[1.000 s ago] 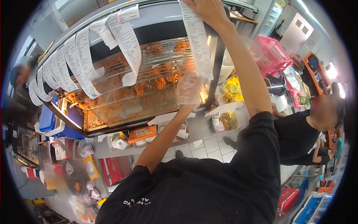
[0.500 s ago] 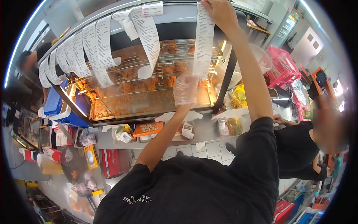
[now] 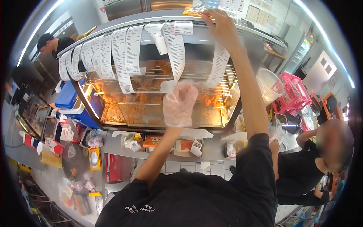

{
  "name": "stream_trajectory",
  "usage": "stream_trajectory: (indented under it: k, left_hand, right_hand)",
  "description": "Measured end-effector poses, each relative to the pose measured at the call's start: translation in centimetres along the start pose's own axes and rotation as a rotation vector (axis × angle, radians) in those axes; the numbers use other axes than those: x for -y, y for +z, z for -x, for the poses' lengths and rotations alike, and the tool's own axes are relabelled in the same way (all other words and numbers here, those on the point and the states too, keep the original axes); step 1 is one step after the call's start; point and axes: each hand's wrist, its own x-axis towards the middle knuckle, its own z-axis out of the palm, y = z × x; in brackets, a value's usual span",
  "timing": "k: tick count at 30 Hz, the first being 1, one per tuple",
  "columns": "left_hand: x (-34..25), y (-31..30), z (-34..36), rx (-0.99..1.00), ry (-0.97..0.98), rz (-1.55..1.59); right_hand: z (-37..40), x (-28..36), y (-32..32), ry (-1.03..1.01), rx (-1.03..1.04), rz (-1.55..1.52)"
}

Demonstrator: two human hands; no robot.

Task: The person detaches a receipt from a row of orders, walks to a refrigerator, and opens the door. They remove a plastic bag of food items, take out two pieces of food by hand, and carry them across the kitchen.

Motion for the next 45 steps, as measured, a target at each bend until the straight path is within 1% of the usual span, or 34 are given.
stream_trajectory:
  k: [1, 2, 3, 4, 5, 6, 7, 8, 9, 10, 11, 12, 13, 14, 15, 17, 19, 21, 23, 24, 27, 28, 30, 34, 36, 37, 39, 41, 45]
  left_hand:
    - [-2.3, -0.3, -1.0, 0.054, 0.070, -0.093]
    - [-4.7, -0.6, -2.4, 0.157, -0.041, -0.130]
    - [-5.5, -0.7, -3.4, 0.186, -0.073, 0.077]
    - [-6.3, -0.6, -4.2, 0.217, -0.102, 0.284]
    - [-8.0, 0.1, -5.1, 0.217, -0.095, 0.280]
    - [-10.2, 1.1, -5.9, 0.105, -0.074, -0.009]
    - [-11.2, 1.9, -6.8, -0.011, -0.053, -0.294]
    - [-10.6, 2.4, -8.3, -0.015, -0.049, -0.291]
    - [-9.4, 2.9, -10.0, -0.022, -0.001, -0.327]
    - [-9.4, 3.4, -10.7, -0.033, 0.045, -0.361]
    - [-9.3, 3.7, -11.0, -0.042, 0.045, -0.354]
    - [-9.1, 4.1, -11.1, 0.037, 0.007, -0.291]
    - [-9.2, 4.7, -11.2, 0.119, -0.028, -0.230]
    - [-8.6, 5.4, -11.3, 0.097, -0.042, -0.110]
    - [-8.2, 5.5, -11.3, 0.099, -0.040, -0.110]
    - [-7.5, 5.7, -10.7, 0.068, -0.136, -0.019]
    - [-6.3, 5.5, -9.6, 0.048, -0.162, -0.019]
    - [-5.2, 5.2, -8.2, 0.022, -0.191, -0.020]
    - [-4.5, 4.8, -6.6, 0.045, -0.300, 0.101]
    - [-3.3, 4.5, -6.1, 0.071, -0.287, 0.157]
    - [-2.5, 4.3, -4.8, 0.056, -0.335, 0.132]
    - [-0.5, 4.1, -4.7, 0.062, -0.282, 0.182]
    - [0.3, 3.9, -4.4, 0.049, -0.295, 0.195]
    - [1.5, 4.1, -4.0, -0.008, -0.297, 0.207]
    - [2.5, 3.9, -3.9, -0.014, -0.285, 0.206]
    - [2.6, 3.9, -3.8, -0.010, -0.300, 0.215]
    - [2.6, 3.8, -3.6, -0.007, -0.316, 0.224]
    - [2.3, 3.7, -3.4, -0.013, -0.382, 0.217]
    - [4.5, 3.5, -2.9, -0.006, -0.358, 0.261]
  right_hand:
    - [-0.4, 0.7, 1.2, -0.001, 0.003, -0.008]
    - [-0.9, 0.9, 2.6, 0.018, 0.061, -0.117]
    - [-1.3, 0.9, 3.4, 0.034, 0.116, -0.222]
    - [-1.5, 1.0, 3.7, 0.030, 0.111, -0.225]
    - [-1.6, 1.1, 3.9, 0.038, 0.218, -0.158]
    - [-1.7, 1.2, 4.2, 0.047, 0.325, -0.090]
    - [-1.7, 1.1, 4.2, 0.043, 0.322, -0.091]
    - [-1.5, 0.9, 3.9, 0.005, 0.319, -0.075]
    - [-1.3, 0.6, 3.5, -0.036, 0.319, -0.058]
    - [-1.3, 0.5, 3.1, -0.047, 0.324, -0.057]
    - [-1.1, 0.5, 2.6, -0.012, 0.328, -0.057]
    - [-0.9, 0.5, 2.2, 0.026, 0.331, -0.058]
    - [-1.0, 0.5, 1.9, 0.021, 0.333, -0.059]
    - [-1.0, 0.4, 1.5, 0.043, 0.363, -0.033]
    - [-1.0, 0.2, 1.3, 0.068, 0.390, -0.006]
    - [-0.9, 0.3, 1.1, 0.044, 0.370, 0.044]
    - [-0.6, 0.1, 1.1, 0.021, 0.351, 0.096]
    - [-0.2, -0.3, 1.6, -0.056, 0.282, 0.148]
    - [-0.1, -0.4, 1.8, -0.053, 0.286, 0.156]
    - [-0.1, -0.4, 1.9, -0.053, 0.289, 0.165]
    - [-0.1, -0.4, 2.0, -0.065, 0.287, 0.222]
    - [0.0, -0.3, 2.0, -0.066, 0.293, 0.219]
    - [0.0, -0.2, 2.0, -0.043, 0.296, 0.224]
    - [0.3, 0.1, 1.6, -0.077, 0.289, 0.217]
    - [0.3, 0.2, 1.6, -0.004, 0.315, 0.177]
    - [0.4, 0.1, 1.6, -0.004, 0.318, 0.175]
    - [0.5, 0.0, 1.5, -0.060, 0.294, 0.232]
    - [0.6, -0.2, 1.7, -0.073, 0.275, 0.242]
    - [1.1, -0.4, 2.0, -0.083, 0.225, 0.321]
